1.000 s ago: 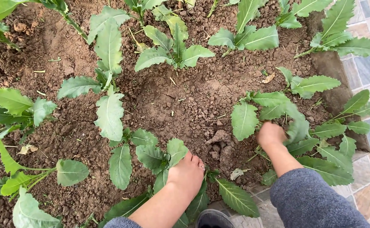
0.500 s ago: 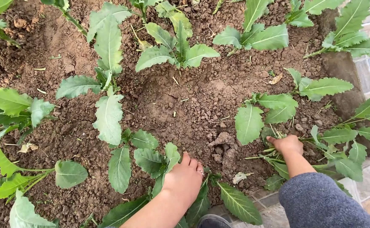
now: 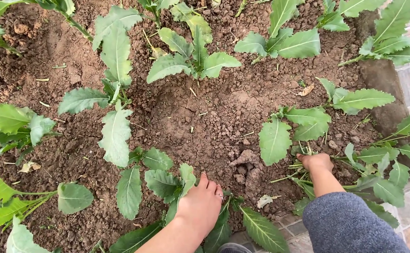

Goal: The person removes small weeds by hand from between rows of young leafy green plants in a garden bed. After clearing several weeds, the person uses a small hand hoe to loosen the soil and remove additional weeds around the base of the plants.

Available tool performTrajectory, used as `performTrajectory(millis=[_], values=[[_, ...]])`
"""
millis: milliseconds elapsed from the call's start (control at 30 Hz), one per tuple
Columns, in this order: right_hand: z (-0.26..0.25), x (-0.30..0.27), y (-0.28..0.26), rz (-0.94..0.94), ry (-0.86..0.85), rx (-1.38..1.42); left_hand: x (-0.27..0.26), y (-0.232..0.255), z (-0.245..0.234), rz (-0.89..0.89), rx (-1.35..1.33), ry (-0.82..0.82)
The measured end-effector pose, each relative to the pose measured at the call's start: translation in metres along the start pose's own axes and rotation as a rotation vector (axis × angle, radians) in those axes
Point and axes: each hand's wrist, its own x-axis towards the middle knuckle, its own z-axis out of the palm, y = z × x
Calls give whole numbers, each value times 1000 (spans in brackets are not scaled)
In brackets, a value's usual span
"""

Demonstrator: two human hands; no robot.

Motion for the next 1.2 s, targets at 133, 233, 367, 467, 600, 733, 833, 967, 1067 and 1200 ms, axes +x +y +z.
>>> performTrajectory(millis=[133,233,367,467,600,733,833,967,1067,1200], values=[[-9,-15,0,-45,-14,-4,-3,0,-2,6,1,-12],[-24,-35,-2,-137,1,-23,2,-2,2,11,13,13],[-47,-90,-15,-367,-35,3,0,0,-2,17,40,5],[-50,-125,-32,-530,-127,-251,13,1,13,28,58,45],[-55,-170,-30,-695,-240,-358,16,12,21,54,176,133],[-86,-213,-19,-745,-309,-419,3,23,13,55,113,190],[-134,-250,-4,-786,-321,-324,-6,29,6,92,161,251],[-194,-273,39,-689,-307,79,-31,39,-13,168,196,249],[-223,-211,97,-738,-196,563,-36,46,-20,208,203,297],[-240,-73,192,-653,-90,836,-36,58,-32,242,239,260]])
